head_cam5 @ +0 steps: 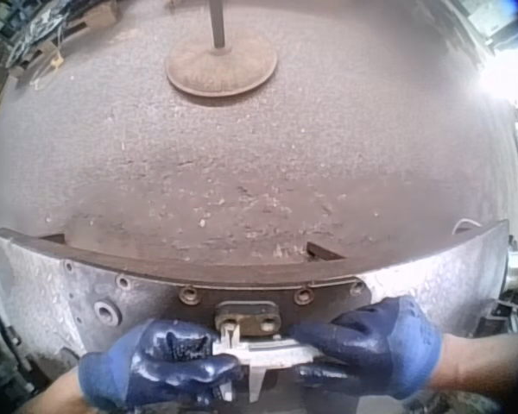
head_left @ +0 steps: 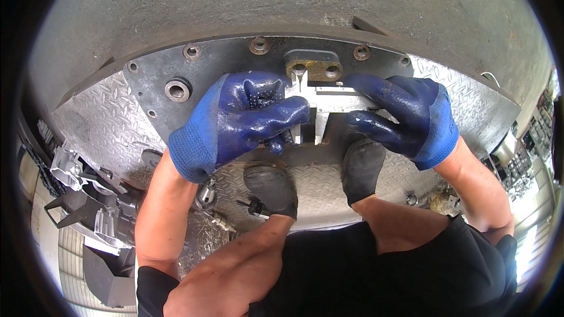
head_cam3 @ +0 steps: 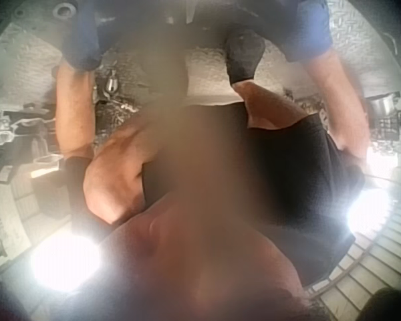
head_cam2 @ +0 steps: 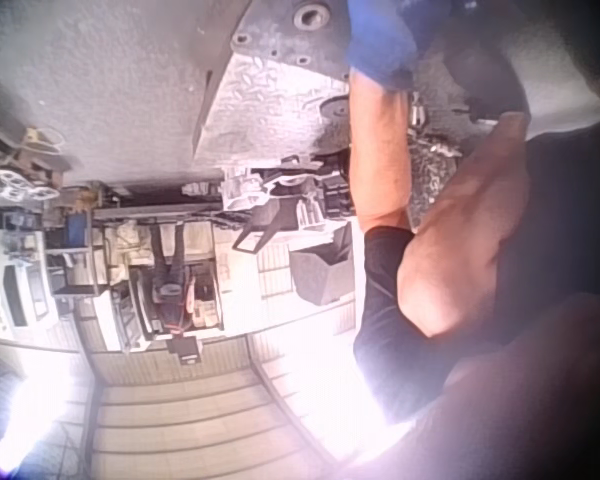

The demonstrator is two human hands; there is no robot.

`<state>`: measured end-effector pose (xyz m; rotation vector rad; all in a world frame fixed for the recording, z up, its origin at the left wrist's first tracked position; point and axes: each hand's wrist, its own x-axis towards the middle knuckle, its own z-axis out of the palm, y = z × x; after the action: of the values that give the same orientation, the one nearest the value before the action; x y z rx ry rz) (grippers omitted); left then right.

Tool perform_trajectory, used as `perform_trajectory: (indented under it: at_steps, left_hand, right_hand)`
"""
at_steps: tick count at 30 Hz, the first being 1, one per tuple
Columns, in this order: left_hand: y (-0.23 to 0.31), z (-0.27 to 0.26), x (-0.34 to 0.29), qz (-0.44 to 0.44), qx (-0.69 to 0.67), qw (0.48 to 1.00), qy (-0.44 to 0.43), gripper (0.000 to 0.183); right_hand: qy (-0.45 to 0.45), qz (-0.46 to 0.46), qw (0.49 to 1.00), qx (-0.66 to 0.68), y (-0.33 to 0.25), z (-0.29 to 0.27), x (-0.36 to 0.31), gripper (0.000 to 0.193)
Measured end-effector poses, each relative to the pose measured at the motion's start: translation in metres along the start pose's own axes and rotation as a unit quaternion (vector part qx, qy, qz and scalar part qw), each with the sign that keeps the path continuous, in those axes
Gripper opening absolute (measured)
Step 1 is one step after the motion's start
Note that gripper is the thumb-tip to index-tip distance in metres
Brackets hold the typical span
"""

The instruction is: The person operates a machine control panel, then uses a caliper to measure features on a metal plate inside a machine and on another metal part on a low work surface.

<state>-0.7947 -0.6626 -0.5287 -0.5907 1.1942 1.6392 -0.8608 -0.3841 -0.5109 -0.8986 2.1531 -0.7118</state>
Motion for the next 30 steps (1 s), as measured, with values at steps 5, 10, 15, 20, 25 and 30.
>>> perform_trajectory:
  at_steps: [5,10,15,20,25,30]
  left_hand:
    - [0.0004,0.0007,-0.0011,-0.005,-0.009,1.0,0.002,0.023]
    - [0.0017,0.001,-0.001,-0.014,-0.003,1.0,0.004,0.023]
    - [0.0011,0.0005,-0.0003,-0.005,-0.002,1.0,0.0,0.024]
    - [0.0006,-0.0007,0.0,0.0,0.006,1.0,-0.003,0.023]
    - [-0.0002,-0.0001,0.0001,0.003,0.001,1.0,-0.003,0.023]
    - [0.0014,0.0017,-0.0014,-0.005,-0.013,1.0,0.003,0.023]
  right_hand:
    - [-0.006,0.005,1.0,-0.001,0.0,-0.0003,0.0006,0.044]
    - [0.003,0.0,1.0,0.0,0.0003,0.0009,-0.0003,0.043]
    - [0.007,-0.004,1.0,-0.004,-0.0002,0.0011,-0.0002,0.043]
    - [0.01,-0.009,1.0,-0.006,0.0,0.0006,0.0001,0.043]
    - [0.009,-0.009,1.0,-0.006,0.0009,0.0014,-0.0001,0.043]
    - [0.008,-0.01,1.0,-0.005,0.0015,0.0021,0.0001,0.043]
